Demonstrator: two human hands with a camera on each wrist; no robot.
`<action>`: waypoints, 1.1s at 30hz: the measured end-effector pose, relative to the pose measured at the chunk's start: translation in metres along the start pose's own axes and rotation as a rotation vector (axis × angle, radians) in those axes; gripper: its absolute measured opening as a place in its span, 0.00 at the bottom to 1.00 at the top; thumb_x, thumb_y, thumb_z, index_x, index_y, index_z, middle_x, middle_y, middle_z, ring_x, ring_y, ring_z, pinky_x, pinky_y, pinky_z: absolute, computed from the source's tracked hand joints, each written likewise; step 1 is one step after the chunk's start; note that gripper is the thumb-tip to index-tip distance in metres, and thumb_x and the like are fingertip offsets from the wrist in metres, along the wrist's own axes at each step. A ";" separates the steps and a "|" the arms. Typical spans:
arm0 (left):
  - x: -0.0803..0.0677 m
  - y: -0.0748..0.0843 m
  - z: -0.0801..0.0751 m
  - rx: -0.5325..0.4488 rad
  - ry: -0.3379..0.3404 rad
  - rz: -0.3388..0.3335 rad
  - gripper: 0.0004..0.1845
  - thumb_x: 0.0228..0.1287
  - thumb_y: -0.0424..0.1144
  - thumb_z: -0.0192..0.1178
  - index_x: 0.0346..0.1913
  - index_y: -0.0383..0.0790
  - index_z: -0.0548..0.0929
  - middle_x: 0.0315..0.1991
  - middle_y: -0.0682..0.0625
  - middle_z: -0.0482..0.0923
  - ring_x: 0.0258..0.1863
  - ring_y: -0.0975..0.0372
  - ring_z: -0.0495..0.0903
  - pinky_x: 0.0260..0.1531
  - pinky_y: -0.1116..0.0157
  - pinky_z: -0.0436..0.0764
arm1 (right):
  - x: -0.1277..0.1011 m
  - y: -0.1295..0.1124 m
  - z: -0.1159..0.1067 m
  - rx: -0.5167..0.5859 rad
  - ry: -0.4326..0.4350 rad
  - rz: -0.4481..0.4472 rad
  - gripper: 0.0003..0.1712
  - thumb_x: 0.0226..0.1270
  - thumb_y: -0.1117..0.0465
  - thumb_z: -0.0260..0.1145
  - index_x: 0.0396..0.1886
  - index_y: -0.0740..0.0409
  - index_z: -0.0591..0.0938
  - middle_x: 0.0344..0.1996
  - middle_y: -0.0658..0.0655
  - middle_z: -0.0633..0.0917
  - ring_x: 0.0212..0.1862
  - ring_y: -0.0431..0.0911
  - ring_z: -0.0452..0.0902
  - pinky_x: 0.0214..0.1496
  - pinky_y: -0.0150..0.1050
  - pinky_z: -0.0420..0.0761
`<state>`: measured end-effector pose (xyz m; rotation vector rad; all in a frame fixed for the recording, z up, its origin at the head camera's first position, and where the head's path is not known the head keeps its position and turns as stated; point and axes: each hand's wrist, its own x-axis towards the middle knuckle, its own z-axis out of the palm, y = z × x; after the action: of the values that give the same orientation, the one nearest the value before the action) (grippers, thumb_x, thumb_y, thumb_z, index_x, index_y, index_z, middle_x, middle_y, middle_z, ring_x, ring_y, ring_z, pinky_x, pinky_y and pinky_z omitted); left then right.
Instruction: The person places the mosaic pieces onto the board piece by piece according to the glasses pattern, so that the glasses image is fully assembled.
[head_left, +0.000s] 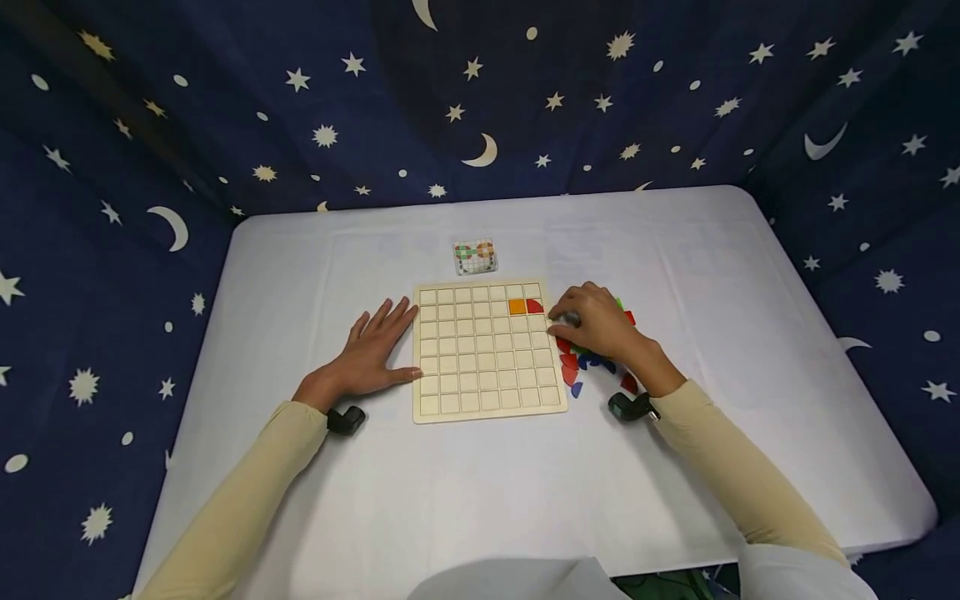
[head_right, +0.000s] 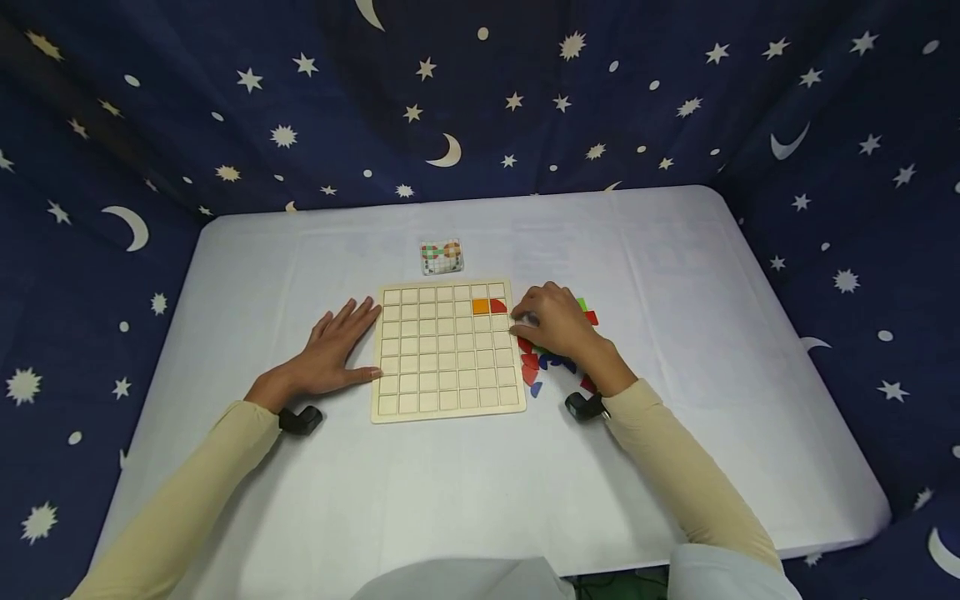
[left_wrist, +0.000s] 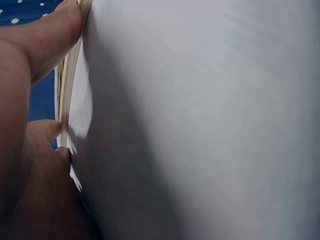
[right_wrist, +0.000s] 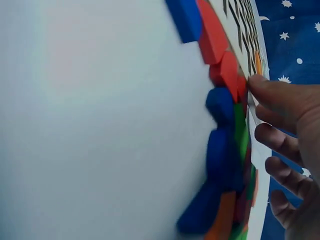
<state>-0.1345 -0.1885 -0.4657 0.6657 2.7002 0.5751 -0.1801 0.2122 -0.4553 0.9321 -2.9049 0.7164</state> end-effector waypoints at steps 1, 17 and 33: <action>0.000 0.000 0.000 0.002 0.001 0.001 0.56 0.60 0.63 0.63 0.80 0.45 0.43 0.79 0.47 0.35 0.77 0.51 0.31 0.69 0.45 0.33 | -0.005 0.001 -0.002 -0.011 -0.008 0.001 0.14 0.56 0.53 0.77 0.38 0.56 0.90 0.38 0.53 0.85 0.41 0.50 0.73 0.42 0.47 0.69; 0.000 -0.002 -0.001 -0.004 0.012 0.010 0.57 0.59 0.64 0.64 0.80 0.45 0.43 0.80 0.47 0.36 0.77 0.52 0.30 0.69 0.45 0.33 | -0.029 -0.012 -0.006 0.196 -0.051 0.121 0.08 0.52 0.60 0.80 0.29 0.53 0.87 0.27 0.46 0.83 0.35 0.47 0.72 0.41 0.41 0.69; -0.001 -0.001 0.002 -0.016 0.020 0.016 0.56 0.59 0.64 0.64 0.80 0.44 0.45 0.79 0.47 0.37 0.77 0.51 0.32 0.69 0.44 0.33 | 0.011 -0.026 0.004 0.411 0.088 0.079 0.06 0.61 0.66 0.73 0.38 0.60 0.89 0.33 0.51 0.87 0.30 0.43 0.77 0.32 0.35 0.77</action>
<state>-0.1336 -0.1891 -0.4673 0.6809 2.7086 0.6102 -0.1749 0.1858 -0.4465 0.7823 -2.7812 1.3584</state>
